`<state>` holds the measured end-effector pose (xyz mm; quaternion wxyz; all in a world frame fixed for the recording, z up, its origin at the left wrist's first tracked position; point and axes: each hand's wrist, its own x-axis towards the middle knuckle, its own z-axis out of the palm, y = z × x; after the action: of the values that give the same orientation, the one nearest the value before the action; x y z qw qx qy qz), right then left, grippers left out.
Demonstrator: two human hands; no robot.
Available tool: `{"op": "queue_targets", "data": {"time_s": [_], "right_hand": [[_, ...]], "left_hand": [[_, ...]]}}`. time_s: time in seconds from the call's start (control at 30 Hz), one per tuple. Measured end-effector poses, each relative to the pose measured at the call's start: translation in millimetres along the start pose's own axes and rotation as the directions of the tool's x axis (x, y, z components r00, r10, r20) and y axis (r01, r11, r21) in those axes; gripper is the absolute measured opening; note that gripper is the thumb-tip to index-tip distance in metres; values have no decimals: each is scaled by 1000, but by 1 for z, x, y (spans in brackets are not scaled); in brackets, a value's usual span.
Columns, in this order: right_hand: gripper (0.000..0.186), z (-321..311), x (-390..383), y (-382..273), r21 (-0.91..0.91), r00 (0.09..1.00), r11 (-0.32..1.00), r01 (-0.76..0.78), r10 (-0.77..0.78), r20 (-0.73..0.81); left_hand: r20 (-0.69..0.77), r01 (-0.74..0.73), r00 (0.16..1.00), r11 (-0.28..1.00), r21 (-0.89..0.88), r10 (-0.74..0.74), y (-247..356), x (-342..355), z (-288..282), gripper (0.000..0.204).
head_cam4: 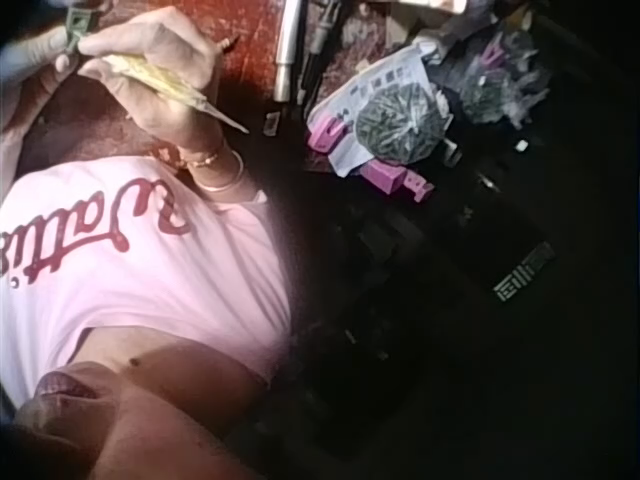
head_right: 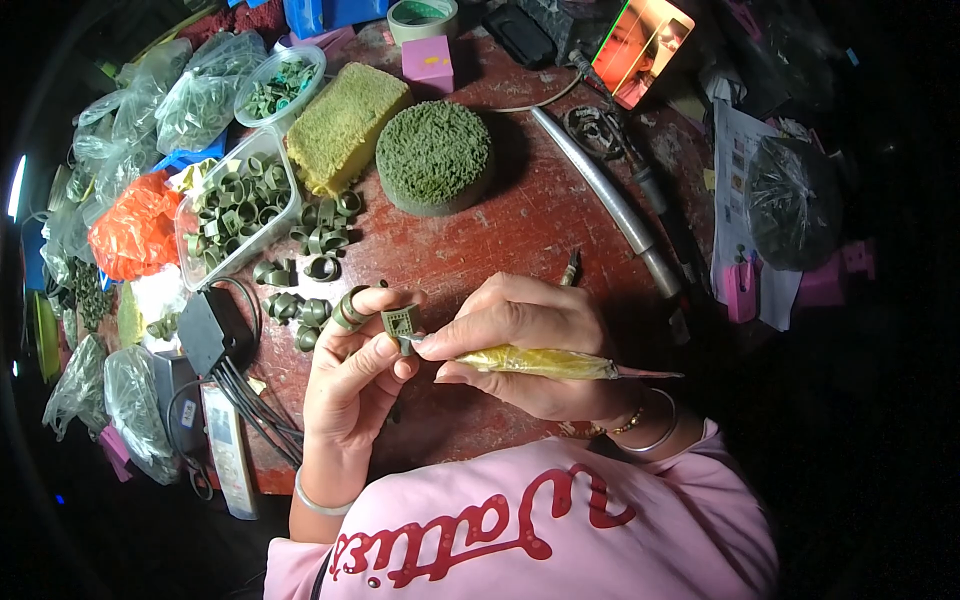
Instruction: The recorder uses an electric wax carving tool to refine and smooth green wax jewelry patterns on a cluttered workshop desk.
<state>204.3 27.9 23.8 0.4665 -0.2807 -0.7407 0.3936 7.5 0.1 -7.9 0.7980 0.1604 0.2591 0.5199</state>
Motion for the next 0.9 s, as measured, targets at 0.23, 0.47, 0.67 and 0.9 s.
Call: {"op": "queue_targets", "data": {"time_s": [0.23,0.47,0.67,0.9], "right_hand": [[16,1,-1,0,44,1000,999,-13,14,-19],[14,3,-2,0,82,999,996,-17,20,-29],[13,2,-2,0,83,1000,997,0,1,-17],[14,3,-2,0,107,1000,994,-1,3,-16]], "left_hand": [[41,-26,999,999,22,25,0,1,-1,31],[49,-36,998,999,19,35,-1,0,0,30],[58,-32,998,999,18,31,0,0,0,29],[48,-27,998,999,20,26,0,0,0,29]]}}
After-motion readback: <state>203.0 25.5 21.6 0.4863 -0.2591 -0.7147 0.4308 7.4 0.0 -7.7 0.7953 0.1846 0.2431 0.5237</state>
